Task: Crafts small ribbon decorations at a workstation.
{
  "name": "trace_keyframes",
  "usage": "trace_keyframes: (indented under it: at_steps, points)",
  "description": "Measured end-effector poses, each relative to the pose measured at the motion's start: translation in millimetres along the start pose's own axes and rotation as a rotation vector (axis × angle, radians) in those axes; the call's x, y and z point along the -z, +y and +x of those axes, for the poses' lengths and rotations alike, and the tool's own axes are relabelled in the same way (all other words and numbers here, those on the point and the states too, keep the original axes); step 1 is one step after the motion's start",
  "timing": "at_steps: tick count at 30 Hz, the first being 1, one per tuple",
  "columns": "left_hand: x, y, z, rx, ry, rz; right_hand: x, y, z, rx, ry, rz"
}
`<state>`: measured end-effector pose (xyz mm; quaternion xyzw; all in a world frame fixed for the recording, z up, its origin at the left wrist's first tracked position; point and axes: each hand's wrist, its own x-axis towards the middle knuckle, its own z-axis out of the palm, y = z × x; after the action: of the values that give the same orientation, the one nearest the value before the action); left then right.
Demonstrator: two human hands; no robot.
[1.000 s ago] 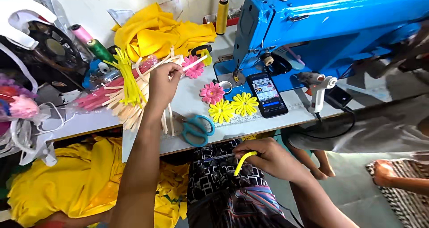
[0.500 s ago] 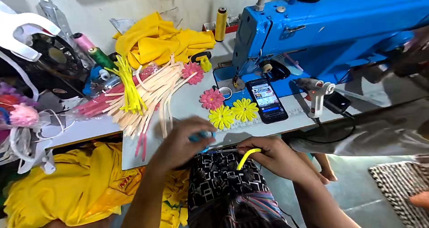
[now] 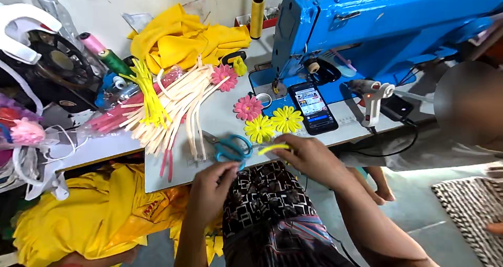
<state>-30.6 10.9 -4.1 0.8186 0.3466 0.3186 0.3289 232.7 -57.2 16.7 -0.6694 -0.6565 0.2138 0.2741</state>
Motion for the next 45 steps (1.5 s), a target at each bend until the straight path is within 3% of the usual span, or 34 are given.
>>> trace_keyframes:
  at_steps: [4, 8, 17, 23, 28, 31, 35, 41, 45]
  points:
    - [17.4, -8.3, 8.8, 0.071, 0.173, 0.080, 6.8, 12.5, 31.5, -0.140, -0.094, -0.186]
    - [23.8, -11.3, 20.1, 0.101, 0.225, 0.163, 5.6, 11.7, 43.1, -0.195, -0.136, -0.262]
    - [11.1, -48.5, 121.6, 0.151, 0.037, 0.544, -0.7, 13.4, 8.1, -0.034, 0.006, -0.017]
    - [3.9, -61.5, 132.1, 0.087, 0.050, 0.622, -1.0, 19.7, -9.1, -0.067, 0.082, 0.044]
    - [4.7, -28.1, 99.6, -0.054, 0.102, 0.338, -7.8, 18.5, -6.0, 0.016, 0.156, 0.106]
    - [-4.8, 0.2, 68.3, -0.118, -0.096, 0.050, -9.7, 12.7, -4.2, 0.090, 0.198, 0.161]
    - [-8.4, 7.5, 44.5, -0.011, -0.164, -0.182, -9.3, 5.2, -3.0, 0.194, 0.237, 0.162]
    - [-9.3, 14.1, 18.1, 0.289, -0.281, -0.763, -7.0, 5.9, -8.7, 0.341, 0.226, 0.141]
    - [-7.8, 11.3, 11.3, 0.360, -0.267, -0.867, -5.2, 7.3, -8.2, 0.404, 0.199, 0.124]
